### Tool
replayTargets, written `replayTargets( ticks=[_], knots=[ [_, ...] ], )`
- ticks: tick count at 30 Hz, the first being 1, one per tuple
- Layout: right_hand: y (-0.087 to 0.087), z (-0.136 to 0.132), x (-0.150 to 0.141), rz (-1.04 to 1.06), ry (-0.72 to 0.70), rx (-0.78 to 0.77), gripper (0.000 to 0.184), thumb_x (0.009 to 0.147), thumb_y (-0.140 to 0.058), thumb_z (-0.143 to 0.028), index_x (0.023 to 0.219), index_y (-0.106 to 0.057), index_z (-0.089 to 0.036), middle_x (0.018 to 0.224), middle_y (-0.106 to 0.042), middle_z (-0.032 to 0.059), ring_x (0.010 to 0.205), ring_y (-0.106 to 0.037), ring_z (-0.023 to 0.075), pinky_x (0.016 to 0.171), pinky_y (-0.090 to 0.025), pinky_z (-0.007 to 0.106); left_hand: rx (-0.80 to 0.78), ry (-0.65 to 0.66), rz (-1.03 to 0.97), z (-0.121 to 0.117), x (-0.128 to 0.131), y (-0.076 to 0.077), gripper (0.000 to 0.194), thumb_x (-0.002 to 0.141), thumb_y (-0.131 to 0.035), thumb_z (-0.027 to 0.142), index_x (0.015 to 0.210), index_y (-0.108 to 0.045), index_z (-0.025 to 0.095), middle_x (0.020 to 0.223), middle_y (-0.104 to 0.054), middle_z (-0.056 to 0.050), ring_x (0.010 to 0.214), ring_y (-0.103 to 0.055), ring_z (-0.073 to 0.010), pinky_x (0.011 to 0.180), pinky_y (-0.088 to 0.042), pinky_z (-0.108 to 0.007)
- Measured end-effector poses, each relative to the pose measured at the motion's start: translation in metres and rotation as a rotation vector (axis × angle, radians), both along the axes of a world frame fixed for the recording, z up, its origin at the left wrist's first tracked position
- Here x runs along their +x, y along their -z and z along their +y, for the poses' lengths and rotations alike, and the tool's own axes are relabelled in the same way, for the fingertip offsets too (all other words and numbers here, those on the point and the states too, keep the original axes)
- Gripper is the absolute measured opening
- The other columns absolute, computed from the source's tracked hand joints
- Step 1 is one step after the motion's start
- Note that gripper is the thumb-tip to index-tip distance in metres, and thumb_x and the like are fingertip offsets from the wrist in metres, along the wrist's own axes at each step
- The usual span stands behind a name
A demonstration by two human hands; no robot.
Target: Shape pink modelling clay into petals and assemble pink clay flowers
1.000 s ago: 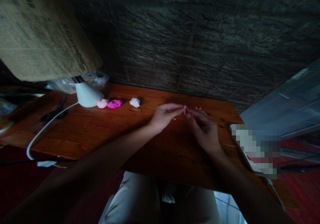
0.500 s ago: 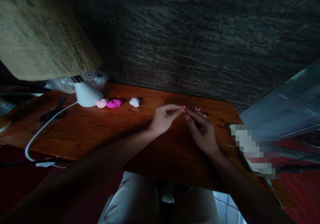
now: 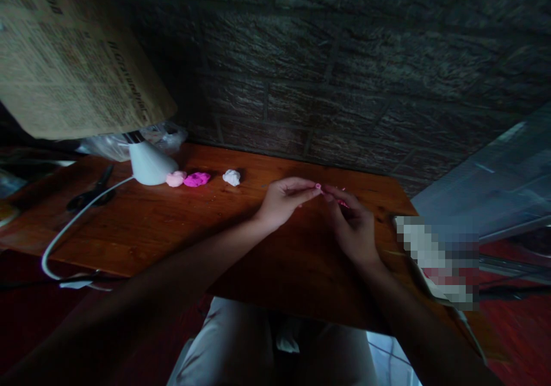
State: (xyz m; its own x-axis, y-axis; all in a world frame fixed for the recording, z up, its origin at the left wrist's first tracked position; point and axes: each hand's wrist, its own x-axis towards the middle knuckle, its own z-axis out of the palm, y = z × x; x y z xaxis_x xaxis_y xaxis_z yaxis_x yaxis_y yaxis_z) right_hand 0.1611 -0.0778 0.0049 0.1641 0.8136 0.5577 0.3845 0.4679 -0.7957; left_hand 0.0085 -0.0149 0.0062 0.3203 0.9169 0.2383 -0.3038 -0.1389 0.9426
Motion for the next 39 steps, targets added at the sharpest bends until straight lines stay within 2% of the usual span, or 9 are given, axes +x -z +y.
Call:
replayTargets(
  ticks=[8,15,18,22,26,29,32,35,39],
  knots=[
    [-0.001,-0.002,0.0,-0.032,-0.063,-0.004,0.025,0.095,-0.064,-0.029,0.117,-0.075,-0.033,0.119,-0.077,0.0036,0.106,-0.071,0.0215,0.099,-0.053,0.044,0.031,0.006,0.001,-0.002,-0.002,-0.004,0.028,0.071,-0.082,0.033,0.091,-0.076,0.015,0.093,-0.078,-0.008,0.077,-0.067,-0.0142,0.062,-0.047,-0.024],
    [0.001,0.002,0.001,0.039,-0.04,-0.006,0.016,0.091,-0.068,-0.032,0.104,-0.078,-0.03,0.106,-0.08,0.0025,0.099,-0.072,0.0212,0.103,-0.051,0.046,0.001,0.082,-0.002,-0.002,-0.002,-0.003,0.033,0.07,-0.085,0.038,0.093,-0.078,0.016,0.096,-0.078,-0.008,0.082,-0.068,-0.0164,0.062,-0.045,-0.024],
    [-0.002,0.002,0.0,0.08,-0.045,-0.028,0.012,0.089,-0.071,-0.034,0.097,-0.078,-0.029,0.097,-0.08,0.0022,0.092,-0.073,0.0212,0.091,-0.057,0.041,-0.012,0.131,-0.029,-0.001,-0.002,-0.004,0.033,0.067,-0.087,0.037,0.091,-0.077,0.016,0.094,-0.078,-0.008,0.08,-0.068,-0.0158,0.06,-0.044,-0.023],
    [-0.005,0.0,-0.001,0.118,-0.047,-0.05,0.012,0.088,-0.071,-0.039,0.093,-0.077,-0.029,0.082,-0.076,0.0007,0.076,-0.069,0.0183,0.075,-0.058,0.034,-0.02,0.192,-0.04,0.001,-0.003,-0.004,0.033,0.067,-0.087,0.037,0.092,-0.078,0.017,0.095,-0.078,-0.008,0.079,-0.067,-0.0141,0.059,-0.043,-0.022],
    [-0.007,-0.002,0.001,0.138,-0.075,-0.133,0.02,0.088,-0.071,-0.046,0.093,-0.076,-0.028,0.07,-0.069,-0.0004,0.054,-0.054,0.0139,0.047,-0.044,0.026,-0.029,0.245,-0.047,0.006,-0.005,0.0,0.037,0.071,-0.086,0.042,0.098,-0.079,0.018,0.095,-0.078,-0.008,0.069,-0.062,-0.0106,0.059,-0.044,-0.024],
    [-0.007,-0.004,0.001,0.15,-0.101,-0.151,0.022,0.087,-0.071,-0.048,0.092,-0.076,-0.027,0.071,-0.068,-0.0004,0.049,-0.047,0.012,0.042,-0.038,0.025,-0.024,0.259,-0.029,0.008,-0.005,0.001,0.037,0.071,-0.086,0.042,0.099,-0.079,0.018,0.093,-0.078,-0.008,0.068,-0.061,-0.0106,0.06,-0.045,-0.025],
    [-0.008,-0.004,0.002,0.14,-0.104,-0.136,0.019,0.088,-0.072,-0.045,0.093,-0.076,-0.028,0.077,-0.071,0.0005,0.053,-0.052,0.0129,0.045,-0.042,0.026,-0.013,0.238,-0.031,0.007,-0.005,0.0,0.036,0.07,-0.087,0.041,0.095,-0.08,0.018,0.092,-0.077,-0.008,0.07,-0.061,-0.0115,0.059,-0.044,-0.025],
    [-0.008,-0.002,0.002,0.142,-0.081,-0.101,0.013,0.086,-0.074,-0.04,0.092,-0.075,-0.028,0.084,-0.074,0.0013,0.069,-0.064,0.0166,0.061,-0.054,0.03,-0.024,0.224,-0.038,0.005,-0.004,-0.002,0.032,0.069,-0.087,0.041,0.09,-0.08,0.017,0.09,-0.077,-0.007,0.069,-0.06,-0.0108,0.059,-0.043,-0.024],
    [-0.008,-0.001,0.002,0.145,-0.085,-0.089,0.01,0.086,-0.074,-0.037,0.09,-0.075,-0.027,0.086,-0.076,0.0011,0.081,-0.07,0.0183,0.078,-0.057,0.035,-0.039,0.228,-0.039,0.005,-0.004,-0.002,0.033,0.067,-0.088,0.042,0.087,-0.08,0.016,0.086,-0.077,-0.006,0.065,-0.057,-0.0093,0.057,-0.042,-0.023]
  ],
)
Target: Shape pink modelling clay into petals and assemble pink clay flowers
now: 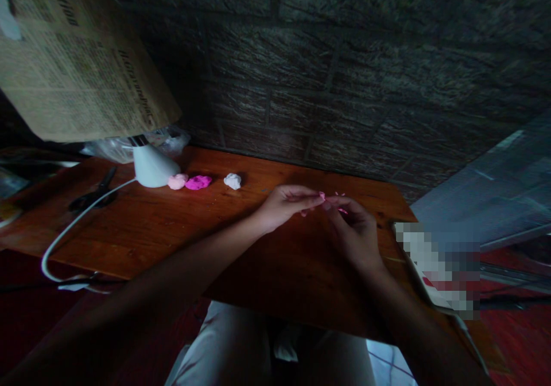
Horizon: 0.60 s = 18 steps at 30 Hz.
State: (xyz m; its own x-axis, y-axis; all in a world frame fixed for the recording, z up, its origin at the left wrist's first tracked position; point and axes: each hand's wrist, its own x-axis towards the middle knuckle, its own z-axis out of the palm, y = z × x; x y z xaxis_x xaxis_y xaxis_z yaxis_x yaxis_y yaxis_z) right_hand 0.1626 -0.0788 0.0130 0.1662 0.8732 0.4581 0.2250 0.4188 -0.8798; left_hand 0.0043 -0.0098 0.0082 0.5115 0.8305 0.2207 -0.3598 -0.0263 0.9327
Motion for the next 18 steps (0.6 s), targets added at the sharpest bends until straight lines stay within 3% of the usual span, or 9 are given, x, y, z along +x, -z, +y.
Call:
replayTargets(
  ticks=[3,8,13,18],
  knots=[
    [0.0006,0.0,-0.0003,0.005,-0.001,-0.008,0.012,0.085,-0.074,-0.038,0.088,-0.075,-0.026,0.085,-0.076,0.0011,0.081,-0.07,0.0183,0.081,-0.056,0.036,-0.008,0.0,0.021,0.0008,0.0,0.0011,0.037,0.065,-0.089,0.042,0.089,-0.079,0.016,0.086,-0.076,-0.006,0.066,-0.059,-0.0099,0.057,-0.041,-0.023],
    [-0.0008,-0.0019,-0.0007,0.068,-0.028,-0.053,0.013,0.083,-0.076,-0.038,0.087,-0.076,-0.026,0.081,-0.074,0.0005,0.069,-0.064,0.0152,0.065,-0.052,0.029,0.0,0.024,0.006,0.0016,-0.0001,0.0016,0.04,0.065,-0.09,0.043,0.092,-0.078,0.015,0.083,-0.075,-0.005,0.067,-0.06,-0.0101,0.058,-0.042,-0.023],
    [-0.0032,-0.0029,-0.0008,0.085,-0.049,-0.05,0.011,0.081,-0.077,-0.035,0.086,-0.077,-0.025,0.078,-0.073,-0.0005,0.068,-0.063,0.0136,0.065,-0.052,0.027,-0.022,0.051,-0.04,0.0012,0.0005,0.0004,0.037,0.062,-0.091,0.04,0.086,-0.078,0.015,0.077,-0.073,-0.003,0.063,-0.057,-0.0084,0.056,-0.041,-0.022],
    [-0.0034,-0.0034,-0.0018,0.111,-0.066,-0.086,0.017,0.081,-0.078,-0.039,0.088,-0.076,-0.024,0.075,-0.072,-0.0006,0.049,-0.049,0.0088,0.042,-0.039,0.021,-0.024,0.029,-0.043,-0.0003,0.0013,0.0004,0.034,0.063,-0.091,0.036,0.085,-0.077,0.015,0.074,-0.072,-0.002,0.064,-0.058,-0.0091,0.056,-0.04,-0.022]
  ],
)
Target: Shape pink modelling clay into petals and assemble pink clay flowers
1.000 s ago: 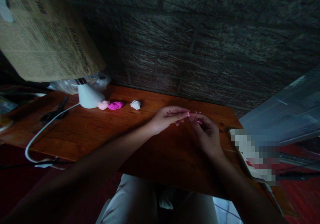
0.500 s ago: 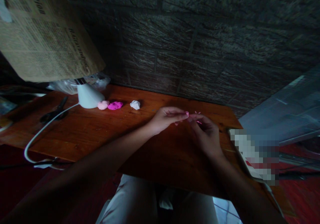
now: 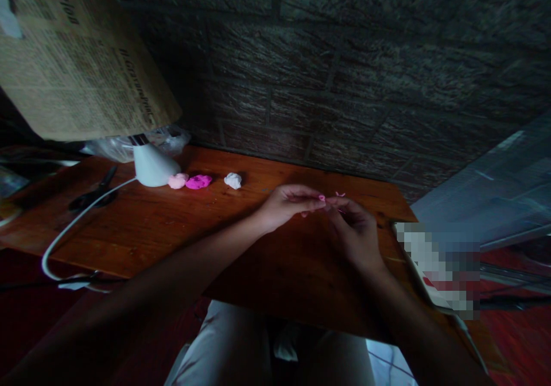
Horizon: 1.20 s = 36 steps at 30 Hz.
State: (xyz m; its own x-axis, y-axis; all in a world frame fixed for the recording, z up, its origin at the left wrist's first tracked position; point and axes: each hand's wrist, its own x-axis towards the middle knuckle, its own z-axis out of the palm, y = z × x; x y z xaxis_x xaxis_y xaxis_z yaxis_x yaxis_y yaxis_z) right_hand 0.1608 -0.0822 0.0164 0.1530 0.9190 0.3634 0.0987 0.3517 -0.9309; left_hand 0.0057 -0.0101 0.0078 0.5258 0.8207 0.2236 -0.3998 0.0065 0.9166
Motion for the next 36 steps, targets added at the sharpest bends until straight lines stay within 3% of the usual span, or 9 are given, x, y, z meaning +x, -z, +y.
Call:
replayTargets(
  ticks=[12,36],
  knots=[
    [-0.0016,-0.0011,-0.0023,0.032,-0.024,-0.022,0.017,0.079,-0.081,-0.038,0.087,-0.075,-0.024,0.075,-0.073,-0.0008,0.044,-0.048,0.0071,0.037,-0.038,0.019,-0.065,0.025,-0.017,-0.0004,0.0005,0.0044,0.034,0.064,-0.09,0.036,0.09,-0.078,0.017,0.079,-0.075,-0.004,0.067,-0.061,-0.0101,0.058,-0.041,-0.023],
    [0.0015,-0.0008,-0.0011,-0.037,0.001,0.004,0.021,0.081,-0.078,-0.042,0.094,-0.074,-0.026,0.078,-0.075,0.0002,0.048,-0.051,0.0103,0.039,-0.041,0.023,-0.045,0.066,-0.076,-0.0037,0.0032,0.0021,0.032,0.063,-0.091,0.037,0.085,-0.078,0.018,0.071,-0.071,0.0,0.06,-0.054,-0.0075,0.055,-0.037,-0.022]
  ],
)
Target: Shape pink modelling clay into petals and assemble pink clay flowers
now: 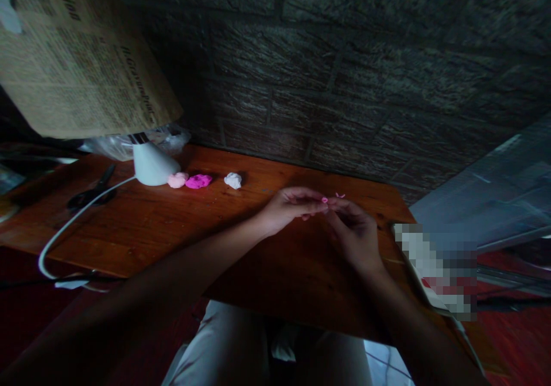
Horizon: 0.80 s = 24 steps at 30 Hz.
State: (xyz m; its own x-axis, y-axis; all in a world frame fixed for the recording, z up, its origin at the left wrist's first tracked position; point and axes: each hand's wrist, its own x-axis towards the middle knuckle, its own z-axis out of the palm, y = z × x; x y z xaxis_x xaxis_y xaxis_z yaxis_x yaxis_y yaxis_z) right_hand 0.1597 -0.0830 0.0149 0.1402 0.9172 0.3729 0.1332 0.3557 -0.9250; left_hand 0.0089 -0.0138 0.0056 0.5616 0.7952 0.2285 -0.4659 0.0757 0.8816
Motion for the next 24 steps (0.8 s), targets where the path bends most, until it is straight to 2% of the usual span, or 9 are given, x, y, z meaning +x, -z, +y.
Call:
replayTargets(
  ticks=[4,8,13,17,21,24],
  knots=[
    [-0.0003,0.0001,0.0003,0.018,-0.008,0.024,0.016,0.081,-0.079,-0.038,0.093,-0.076,-0.027,0.077,-0.075,-0.0007,0.047,-0.05,0.0097,0.038,-0.039,0.022,-0.011,0.008,0.008,0.0005,-0.0004,0.0001,0.033,0.063,-0.092,0.035,0.088,-0.079,0.018,0.078,-0.074,-0.003,0.065,-0.057,-0.0091,0.057,-0.037,-0.023],
    [-0.0017,-0.0002,0.0005,0.008,0.025,0.042,0.013,0.08,-0.08,-0.037,0.09,-0.077,-0.028,0.079,-0.076,-0.0004,0.048,-0.052,0.0098,0.041,-0.041,0.023,-0.032,0.003,0.022,0.0027,-0.0019,0.0002,0.043,0.062,-0.092,0.034,0.1,-0.079,0.019,0.09,-0.077,-0.005,0.071,-0.061,-0.0107,0.058,-0.038,-0.023],
    [-0.0022,0.0003,0.0008,-0.051,0.072,0.092,0.015,0.082,-0.079,-0.04,0.089,-0.076,-0.027,0.083,-0.076,0.0013,0.069,-0.068,0.0158,0.06,-0.055,0.028,0.015,-0.039,0.063,0.0034,-0.0035,-0.0012,0.035,0.065,-0.09,0.038,0.09,-0.081,0.017,0.083,-0.076,-0.005,0.065,-0.056,-0.0085,0.056,-0.037,-0.022],
    [-0.0018,-0.0002,0.0006,-0.101,0.104,0.118,0.016,0.083,-0.078,-0.039,0.089,-0.073,-0.025,0.086,-0.077,0.0023,0.077,-0.072,0.0183,0.072,-0.06,0.033,0.03,-0.058,0.081,-0.0005,-0.0041,-0.0044,0.035,0.064,-0.091,0.039,0.087,-0.081,0.016,0.079,-0.076,-0.004,0.063,-0.057,-0.0087,0.056,-0.039,-0.021],
    [-0.0022,-0.0016,-0.0001,-0.114,0.123,0.136,0.012,0.082,-0.077,-0.034,0.085,-0.071,-0.025,0.08,-0.076,0.0011,0.068,-0.07,0.016,0.064,-0.057,0.029,0.021,-0.053,0.099,-0.0033,-0.0039,-0.006,0.038,0.061,-0.092,0.04,0.088,-0.08,0.016,0.082,-0.076,-0.005,0.067,-0.06,-0.0108,0.059,-0.043,-0.023],
    [-0.0036,-0.0031,-0.0009,-0.124,0.099,0.118,0.011,0.082,-0.077,-0.033,0.087,-0.071,-0.025,0.08,-0.076,0.0012,0.067,-0.07,0.0161,0.062,-0.057,0.029,0.033,-0.063,0.107,-0.0022,-0.0034,-0.0042,0.037,0.066,-0.09,0.043,0.087,-0.079,0.016,0.079,-0.074,-0.005,0.065,-0.058,-0.01,0.057,-0.041,-0.022]
  ],
)
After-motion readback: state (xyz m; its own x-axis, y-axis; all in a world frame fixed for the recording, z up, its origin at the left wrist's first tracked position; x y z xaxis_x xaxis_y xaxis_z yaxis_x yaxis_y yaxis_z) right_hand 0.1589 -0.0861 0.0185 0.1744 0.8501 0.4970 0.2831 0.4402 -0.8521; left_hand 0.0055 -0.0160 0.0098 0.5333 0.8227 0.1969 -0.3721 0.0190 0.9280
